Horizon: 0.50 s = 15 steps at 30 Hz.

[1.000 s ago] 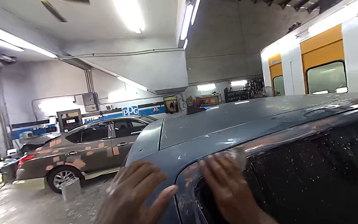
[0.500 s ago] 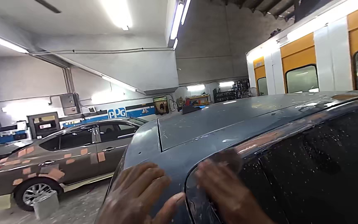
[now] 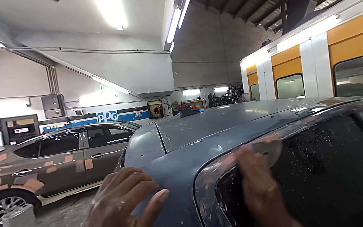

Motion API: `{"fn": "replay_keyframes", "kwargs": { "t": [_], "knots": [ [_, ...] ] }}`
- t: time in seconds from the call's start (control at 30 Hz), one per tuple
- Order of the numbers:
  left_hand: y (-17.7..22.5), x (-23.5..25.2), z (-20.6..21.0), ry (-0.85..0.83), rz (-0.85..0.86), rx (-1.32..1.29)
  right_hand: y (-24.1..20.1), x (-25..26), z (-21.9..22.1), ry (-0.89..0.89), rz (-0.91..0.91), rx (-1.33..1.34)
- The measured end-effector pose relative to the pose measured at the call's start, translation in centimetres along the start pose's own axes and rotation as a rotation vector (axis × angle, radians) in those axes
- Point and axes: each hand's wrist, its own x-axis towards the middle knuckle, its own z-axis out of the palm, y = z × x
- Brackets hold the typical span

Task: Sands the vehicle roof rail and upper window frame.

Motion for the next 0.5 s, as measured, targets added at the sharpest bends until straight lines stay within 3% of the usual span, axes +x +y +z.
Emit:
{"fn": "replay_keyframes", "kwargs": {
  "t": [0.07,0.13,0.2,0.27,0.33,0.4,0.5],
  "knots": [
    [0.9,1.3,1.7,0.016,0.048,-0.014,-5.8,-1.3,0.2,-0.143,-0.087,0.125],
    [1.5,2.0,2.3,-0.014,0.101,-0.025,-5.3,-1.4,0.3,-0.174,-0.174,0.158],
    [0.7,1.0,0.6,-0.096,0.072,-0.012,2.0,-0.6,-0.3,-0.06,-0.151,0.06],
    [-1.5,-1.1,-2.0,-0.145,0.011,0.003,10.8,0.2,-2.1,-0.018,-0.009,-0.055],
    [-2.2,-2.2,-3.7,-0.151,-0.032,0.003,13.9,0.9,-3.2,-0.001,0.141,-0.141],
    [-1.5,-1.4,-3.9,-0.149,-0.033,-0.007,7.9,1.2,-2.0,-0.007,0.129,-0.119],
    [1.1,1.9,-1.0,-0.144,0.049,-0.016,-6.5,0.8,0.6,-0.128,-0.066,0.129]
  ]
}}
